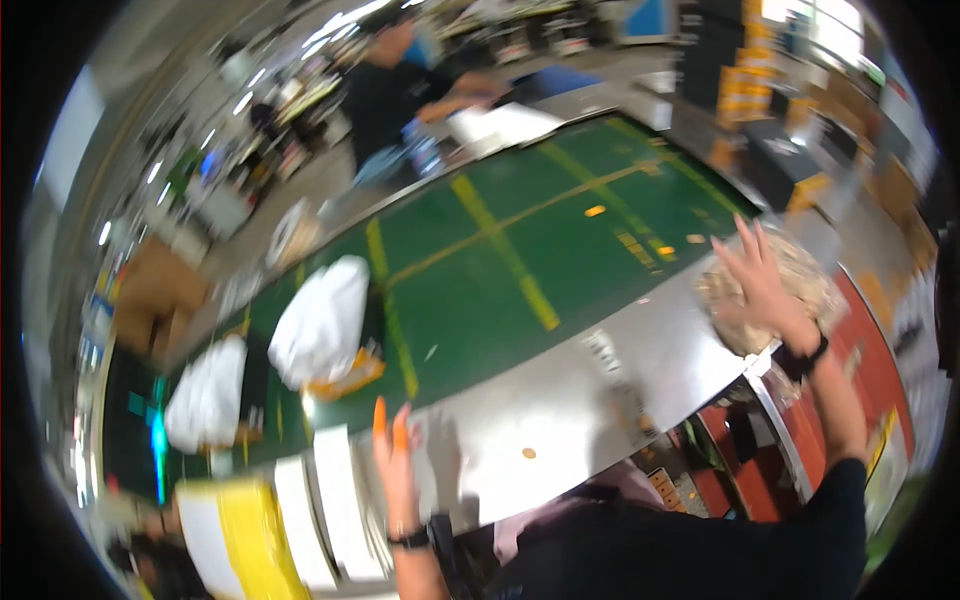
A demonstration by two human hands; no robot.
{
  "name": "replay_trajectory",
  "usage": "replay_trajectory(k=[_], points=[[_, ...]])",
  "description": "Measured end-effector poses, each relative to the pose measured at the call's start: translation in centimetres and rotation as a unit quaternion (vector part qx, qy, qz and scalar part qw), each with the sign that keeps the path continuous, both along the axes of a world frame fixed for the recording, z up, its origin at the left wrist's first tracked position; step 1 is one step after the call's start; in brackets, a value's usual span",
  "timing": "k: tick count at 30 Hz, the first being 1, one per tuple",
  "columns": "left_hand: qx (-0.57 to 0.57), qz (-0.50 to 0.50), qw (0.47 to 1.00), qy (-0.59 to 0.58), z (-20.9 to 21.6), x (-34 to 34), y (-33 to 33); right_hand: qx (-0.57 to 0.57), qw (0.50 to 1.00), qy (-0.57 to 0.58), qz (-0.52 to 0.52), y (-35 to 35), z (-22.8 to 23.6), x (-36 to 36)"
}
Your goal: Packing pairs of shoes into individual shoeboxes with protective paper and inserts in a factory setting.
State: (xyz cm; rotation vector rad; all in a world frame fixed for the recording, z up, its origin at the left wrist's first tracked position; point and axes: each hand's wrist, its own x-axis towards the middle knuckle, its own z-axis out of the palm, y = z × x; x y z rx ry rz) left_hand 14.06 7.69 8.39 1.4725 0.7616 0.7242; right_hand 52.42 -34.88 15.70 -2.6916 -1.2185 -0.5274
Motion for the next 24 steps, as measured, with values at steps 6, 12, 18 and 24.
replay_trajectory(k=[6,12,18,24], points=[[-0.157,0.116,0.978,-0.076,-2.2,2.6,7.8,-0.058,0.95,0.288,0.104,7.1,-14.7,-11.0],[-0.279,0.178,0.925,-0.187,-5.0,2.7,15.9,-0.14,0.941,0.289,0.108,11.8,-18.1,-15.5],[-0.327,0.165,0.9,-0.238,-6.4,5.9,20.7,-0.134,0.943,0.285,0.109,11.3,-17.9,-15.4],[-0.344,0.154,0.897,-0.231,-5.1,8.5,19.8,-0.134,0.943,0.282,0.117,11.1,-18.4,-15.5]])
